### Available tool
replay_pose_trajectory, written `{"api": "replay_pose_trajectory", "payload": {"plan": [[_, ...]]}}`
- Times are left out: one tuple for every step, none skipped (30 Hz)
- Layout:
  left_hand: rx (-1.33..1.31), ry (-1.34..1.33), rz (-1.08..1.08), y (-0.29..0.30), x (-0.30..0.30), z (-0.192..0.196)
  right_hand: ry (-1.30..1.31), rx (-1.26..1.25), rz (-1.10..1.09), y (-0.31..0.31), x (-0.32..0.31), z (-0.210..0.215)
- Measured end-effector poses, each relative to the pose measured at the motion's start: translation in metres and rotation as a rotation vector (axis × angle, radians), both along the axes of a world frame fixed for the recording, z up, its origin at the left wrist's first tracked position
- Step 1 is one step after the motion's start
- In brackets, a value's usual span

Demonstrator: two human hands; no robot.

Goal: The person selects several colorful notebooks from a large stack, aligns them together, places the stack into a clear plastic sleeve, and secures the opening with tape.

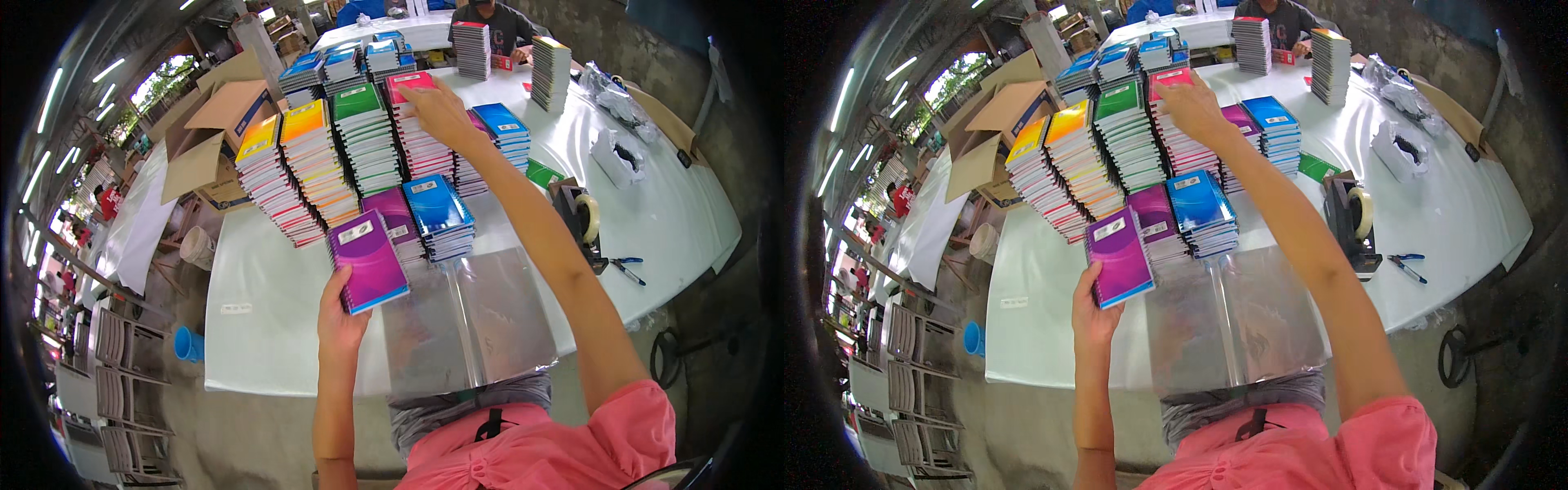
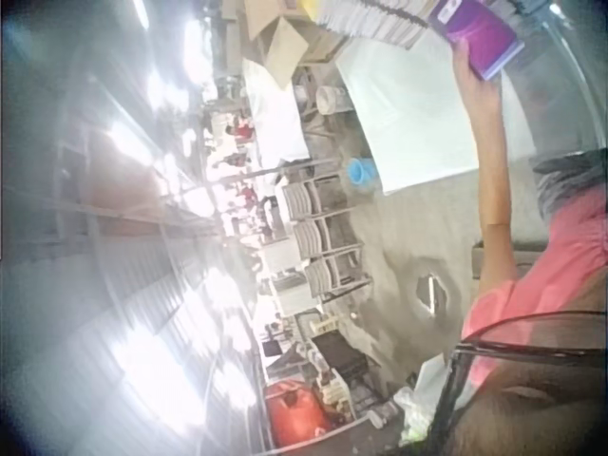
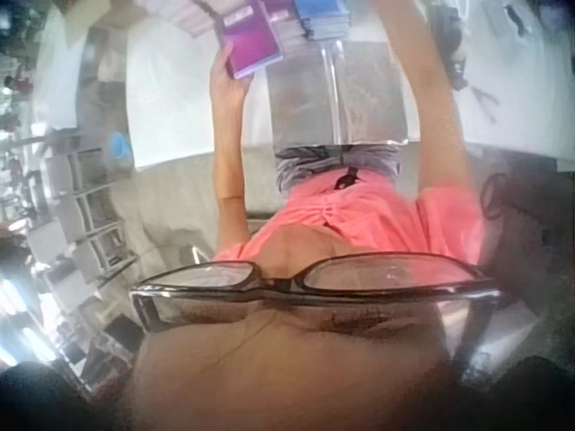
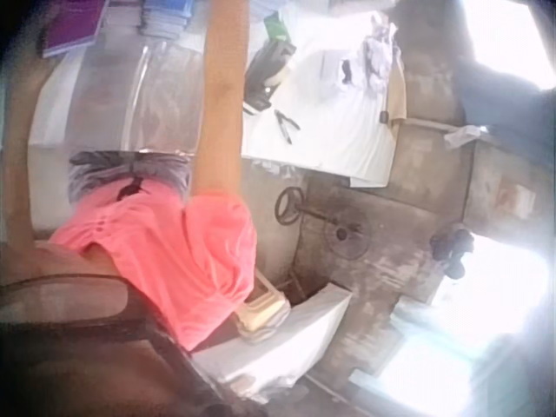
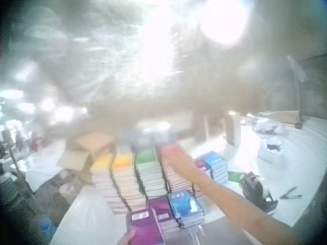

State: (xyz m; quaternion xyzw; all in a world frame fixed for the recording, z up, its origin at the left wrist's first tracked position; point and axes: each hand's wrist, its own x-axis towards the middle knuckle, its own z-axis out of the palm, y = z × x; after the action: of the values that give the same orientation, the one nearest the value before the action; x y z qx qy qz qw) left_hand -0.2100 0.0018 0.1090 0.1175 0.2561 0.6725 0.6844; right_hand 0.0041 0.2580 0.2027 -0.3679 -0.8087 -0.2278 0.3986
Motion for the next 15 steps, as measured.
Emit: {"api": "replay_pose_trajectory", "payload": {"plan": [[0.016,-0.033,-0.025,0.008,0.0,0.005,0.006,0.003,0.012,0.004,-0.003,0.001],[0.033,-0.066,-0.054,0.014,0.002,0.011,-0.04,-0.049,0.0,0.004,-0.005,0.003],[0.032,-0.087,-0.072,0.023,0.003,0.012,-0.09,-0.099,-0.013,0.005,-0.005,0.007],[0.038,-0.084,-0.067,0.031,0.004,0.016,-0.088,-0.094,-0.009,0.007,-0.004,0.012],[0.049,-0.077,-0.096,0.038,0.008,0.017,-0.058,-0.092,0.008,0.008,0.0,0.014],[0.06,-0.07,-0.127,0.045,0.013,0.017,-0.028,-0.089,0.023,0.007,0.003,0.016],[0.076,-0.101,-0.147,0.052,0.018,0.015,-0.031,-0.091,0.018,0.004,0.008,0.014],[0.069,-0.099,-0.147,0.056,0.021,0.014,0.143,0.028,0.075,-0.006,0.007,0.013],[0.074,-0.099,-0.13,0.058,0.022,0.015,0.318,0.154,0.135,-0.02,0.005,0.016],[0.078,-0.101,-0.108,0.058,0.022,0.015,0.32,0.152,0.143,-0.042,-0.001,0.018],[0.075,-0.102,-0.102,0.057,0.022,0.014,0.317,0.274,0.195,-0.07,-0.008,0.017],[0.083,-0.086,-0.097,0.055,0.022,0.015,0.314,0.399,0.246,-0.093,-0.013,0.017],[0.095,-0.076,-0.105,0.056,0.025,0.016,0.308,0.402,0.241,-0.111,-0.014,0.018],[0.095,-0.074,-0.108,0.056,0.026,0.016,0.311,0.346,0.385,-0.126,-0.015,0.018],[0.092,-0.078,-0.103,0.055,0.026,0.016,0.314,0.288,0.53,-0.133,-0.016,0.019]]}}
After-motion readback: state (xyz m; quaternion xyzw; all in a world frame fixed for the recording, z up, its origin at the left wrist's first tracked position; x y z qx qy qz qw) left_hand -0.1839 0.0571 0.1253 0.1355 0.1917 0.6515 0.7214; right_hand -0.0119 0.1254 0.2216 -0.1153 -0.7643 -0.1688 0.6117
